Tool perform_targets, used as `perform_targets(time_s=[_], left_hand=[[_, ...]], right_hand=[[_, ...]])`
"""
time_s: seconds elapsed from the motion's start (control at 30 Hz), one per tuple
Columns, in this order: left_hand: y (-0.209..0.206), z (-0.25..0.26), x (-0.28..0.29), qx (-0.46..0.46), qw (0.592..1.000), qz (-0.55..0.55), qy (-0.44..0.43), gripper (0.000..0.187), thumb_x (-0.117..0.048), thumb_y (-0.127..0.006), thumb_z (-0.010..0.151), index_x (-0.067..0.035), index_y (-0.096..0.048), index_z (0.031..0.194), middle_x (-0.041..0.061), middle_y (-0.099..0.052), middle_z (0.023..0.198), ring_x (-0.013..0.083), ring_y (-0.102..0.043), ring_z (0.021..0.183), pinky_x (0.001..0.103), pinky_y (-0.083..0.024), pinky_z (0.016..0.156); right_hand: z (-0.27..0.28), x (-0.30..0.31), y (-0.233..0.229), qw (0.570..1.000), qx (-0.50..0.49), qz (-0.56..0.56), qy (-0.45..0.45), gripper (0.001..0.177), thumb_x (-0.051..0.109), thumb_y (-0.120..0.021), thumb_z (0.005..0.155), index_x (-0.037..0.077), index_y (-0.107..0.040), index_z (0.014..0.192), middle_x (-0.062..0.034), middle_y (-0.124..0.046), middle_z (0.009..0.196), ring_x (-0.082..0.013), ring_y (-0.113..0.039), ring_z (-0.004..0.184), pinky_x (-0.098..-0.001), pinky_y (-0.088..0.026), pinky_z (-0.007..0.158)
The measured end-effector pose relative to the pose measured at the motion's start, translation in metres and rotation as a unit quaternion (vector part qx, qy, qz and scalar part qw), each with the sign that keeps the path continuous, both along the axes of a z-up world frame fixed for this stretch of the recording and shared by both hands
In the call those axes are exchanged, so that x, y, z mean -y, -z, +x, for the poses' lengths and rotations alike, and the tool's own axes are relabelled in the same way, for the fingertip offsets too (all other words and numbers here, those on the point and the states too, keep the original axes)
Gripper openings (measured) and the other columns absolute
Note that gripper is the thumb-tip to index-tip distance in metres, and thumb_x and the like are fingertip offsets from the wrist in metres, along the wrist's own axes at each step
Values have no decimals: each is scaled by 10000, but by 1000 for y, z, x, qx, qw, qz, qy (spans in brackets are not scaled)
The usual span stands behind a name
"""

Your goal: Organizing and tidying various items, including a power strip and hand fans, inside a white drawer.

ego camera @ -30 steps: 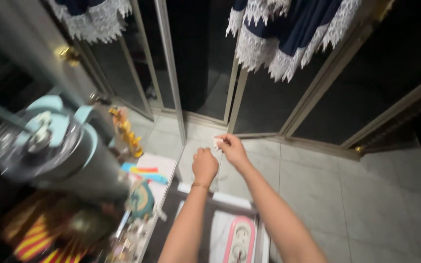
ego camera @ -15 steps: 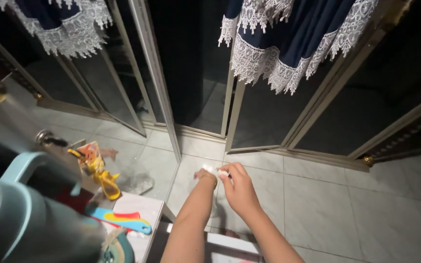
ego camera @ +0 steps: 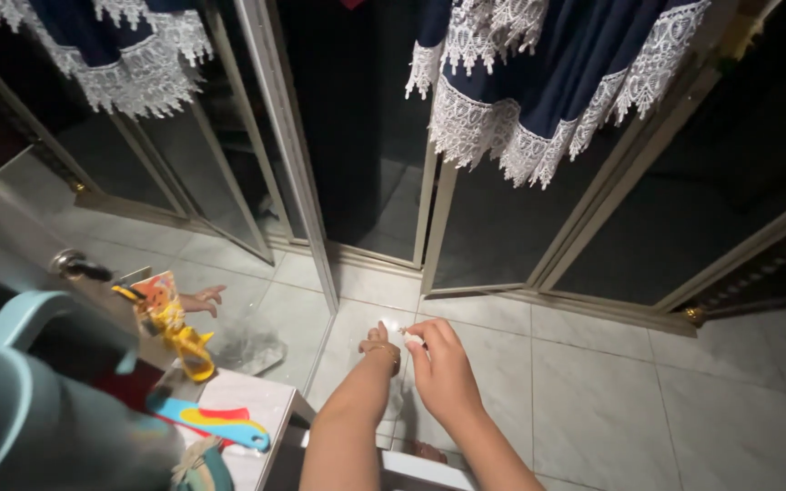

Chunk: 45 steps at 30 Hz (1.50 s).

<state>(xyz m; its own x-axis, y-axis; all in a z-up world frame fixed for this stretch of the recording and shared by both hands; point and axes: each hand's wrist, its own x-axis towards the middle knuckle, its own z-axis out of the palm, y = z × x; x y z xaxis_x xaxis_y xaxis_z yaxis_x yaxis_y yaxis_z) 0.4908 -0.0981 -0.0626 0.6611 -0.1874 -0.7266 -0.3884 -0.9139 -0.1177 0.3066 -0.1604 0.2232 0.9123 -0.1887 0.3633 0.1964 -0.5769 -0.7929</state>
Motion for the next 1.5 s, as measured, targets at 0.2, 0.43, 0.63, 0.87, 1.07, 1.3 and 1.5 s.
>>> perform_targets(time_s=[0.2,0.43,0.63,0.87,1.07,1.3,1.5], left_hand=[[76,44,27,21,998,-64,-5,648,-283,-788,866,-149,-493,1427,125,-328,1573,315,-357,1415,465,-439,1028],[69,27,9,-56,998,-28,6,370,-230,-646,900,-202,-707,1264,71,-666,1364,266,-648,1222,455,-546,968],[8,33,-9,-31,997,-66,-30,323,-190,-621,913,-147,-764,1200,95,-714,1275,282,-697,1137,447,-570,950],[-122,-50,-37,259,877,-389,-109,190,-41,-620,850,-28,-731,1003,238,-709,1067,408,-694,994,484,-576,849],[-323,-158,-75,472,654,-570,-154,521,89,-564,806,79,-532,1326,260,-635,1081,465,-634,906,506,-529,726],[-506,-260,-143,503,602,-618,-49,267,62,-621,810,-31,-636,1060,191,-605,992,417,-621,859,487,-507,727],[-597,-372,-210,439,577,-687,55,164,58,-657,830,-12,-631,976,152,-604,973,370,-629,866,421,-514,744]], right_hand=[[7,7,3,1000,6,2,27,121,64,-622,916,3,-661,1013,-151,-660,1023,-330,-676,958,-376,-534,840],[11,15,10,998,19,3,52,124,71,-630,922,11,-664,1026,-161,-662,1048,-347,-666,995,-390,-534,854],[8,14,11,998,23,-12,61,131,69,-626,917,11,-667,1027,-164,-653,1032,-339,-663,931,-387,-537,812],[10,18,32,995,74,13,66,111,73,-641,934,19,-675,1025,-140,-667,997,-266,-657,859,-354,-540,771],[31,47,85,956,85,263,99,157,90,-673,964,28,-667,1108,-19,-661,938,-95,-578,809,-258,-489,727],[-49,43,-45,924,133,350,71,178,88,-646,969,40,-645,1141,15,-661,986,-65,-595,856,-222,-493,752],[-114,40,-143,894,153,420,5,159,130,-640,1032,45,-643,1166,-5,-700,1028,-76,-644,867,-226,-511,754]])
